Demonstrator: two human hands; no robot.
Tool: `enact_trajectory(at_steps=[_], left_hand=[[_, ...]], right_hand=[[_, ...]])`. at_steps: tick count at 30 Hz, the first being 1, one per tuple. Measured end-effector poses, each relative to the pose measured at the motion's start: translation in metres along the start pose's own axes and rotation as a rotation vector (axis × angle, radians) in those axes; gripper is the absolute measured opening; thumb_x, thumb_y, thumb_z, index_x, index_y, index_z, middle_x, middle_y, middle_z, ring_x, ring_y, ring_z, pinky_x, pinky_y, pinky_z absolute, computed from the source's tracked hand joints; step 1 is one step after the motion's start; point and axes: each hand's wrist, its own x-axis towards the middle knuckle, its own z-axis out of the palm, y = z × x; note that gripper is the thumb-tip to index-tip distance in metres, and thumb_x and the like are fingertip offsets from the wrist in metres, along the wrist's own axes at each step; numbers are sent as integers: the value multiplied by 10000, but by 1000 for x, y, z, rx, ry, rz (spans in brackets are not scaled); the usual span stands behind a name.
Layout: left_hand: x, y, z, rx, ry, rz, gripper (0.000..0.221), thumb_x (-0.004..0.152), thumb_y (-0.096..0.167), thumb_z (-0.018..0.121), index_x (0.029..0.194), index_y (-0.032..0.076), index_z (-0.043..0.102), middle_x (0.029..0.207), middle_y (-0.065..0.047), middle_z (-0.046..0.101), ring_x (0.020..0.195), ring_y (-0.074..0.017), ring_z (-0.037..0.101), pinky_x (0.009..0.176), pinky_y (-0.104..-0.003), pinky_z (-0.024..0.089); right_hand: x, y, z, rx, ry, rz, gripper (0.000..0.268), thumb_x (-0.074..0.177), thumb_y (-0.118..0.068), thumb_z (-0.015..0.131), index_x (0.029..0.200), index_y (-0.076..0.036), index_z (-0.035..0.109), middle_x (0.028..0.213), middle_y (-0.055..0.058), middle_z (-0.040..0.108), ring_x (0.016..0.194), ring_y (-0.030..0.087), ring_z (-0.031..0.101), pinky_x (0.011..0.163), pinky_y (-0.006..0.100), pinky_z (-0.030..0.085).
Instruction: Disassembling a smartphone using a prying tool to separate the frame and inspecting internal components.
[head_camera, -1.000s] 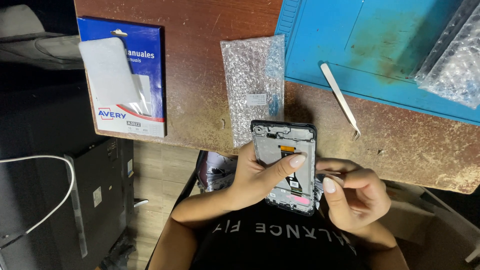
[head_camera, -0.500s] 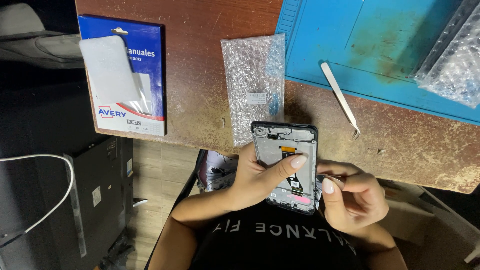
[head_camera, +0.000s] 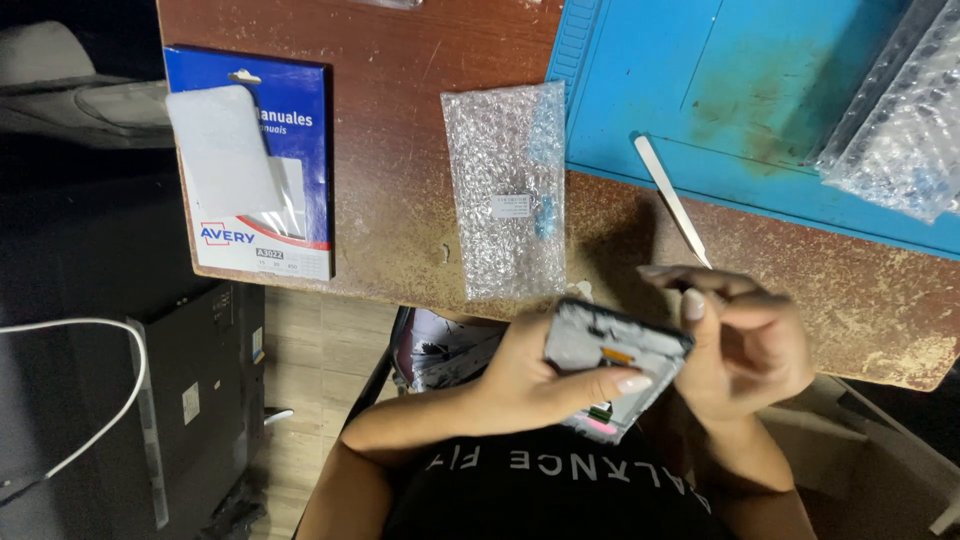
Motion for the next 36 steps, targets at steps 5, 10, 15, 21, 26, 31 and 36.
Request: enact_trajectory(at_steps=[5, 10, 15, 21, 26, 31, 36], left_hand=[[6, 13, -7, 425, 117, 213, 204, 963, 266, 766, 912, 89, 679, 723, 6, 631, 631, -116, 587, 608, -304, 465], [6, 11, -8, 545, 153, 260, 327, 914, 308, 789, 811, 54, 612, 673, -28, 601, 585, -158, 542, 573, -340, 420], [8, 11, -7, 547, 137, 338, 382, 907, 296, 797, 739, 67, 541, 619, -28, 518, 537, -175, 453, 543, -360, 338], [9, 11, -6, 545, 127, 356, 380, 910, 304, 791, 748, 68, 541, 619, -24, 507, 534, -183, 461, 546, -365, 341], [9, 12, -6, 574, 141, 374, 394, 899, 300, 800, 745, 49, 538, 610, -33, 483, 537, -189, 455, 545, -368, 341], [10, 12, -6, 612, 157, 400, 407, 897, 271, 810, 733, 45, 515, 600, -35, 453, 533, -191, 443, 544, -371, 329], [8, 9, -8, 664, 175, 382, 448, 878, 308, 821, 721, 45, 494, 595, -41, 429, 542, -199, 432, 542, -371, 345]], right_hand=[[-7, -5, -1, -27, 77, 123, 221, 1075, -10, 537, 938, -52, 368, 853, 290, 599, 889, 437, 755, 793, 451, 626], [-20, -2, -11, 143, 138, 167, 193, 1028, -37, 610, 965, -93, 436, 961, 254, 659, 884, 350, 742, 812, 509, 714], [-19, -17, -13, 282, 220, 209, 246, 962, -191, 691, 935, -109, 460, 830, 248, 633, 796, 322, 735, 735, 468, 712], [-24, -20, -18, 272, 170, 201, 215, 968, -184, 688, 943, -119, 484, 861, 231, 656, 820, 308, 753, 775, 479, 726], [-20, -19, -16, 274, 142, 192, 215, 965, -184, 672, 952, -108, 472, 908, 292, 665, 812, 345, 758, 721, 462, 722], [-6, -14, -13, 269, 78, 206, 177, 1015, -182, 642, 1008, -73, 503, 997, 271, 703, 834, 330, 772, 785, 404, 715], [9, 2, -16, 176, -45, 308, 81, 1097, -29, 569, 1026, -17, 531, 1012, 234, 707, 890, 297, 763, 752, 350, 690]])
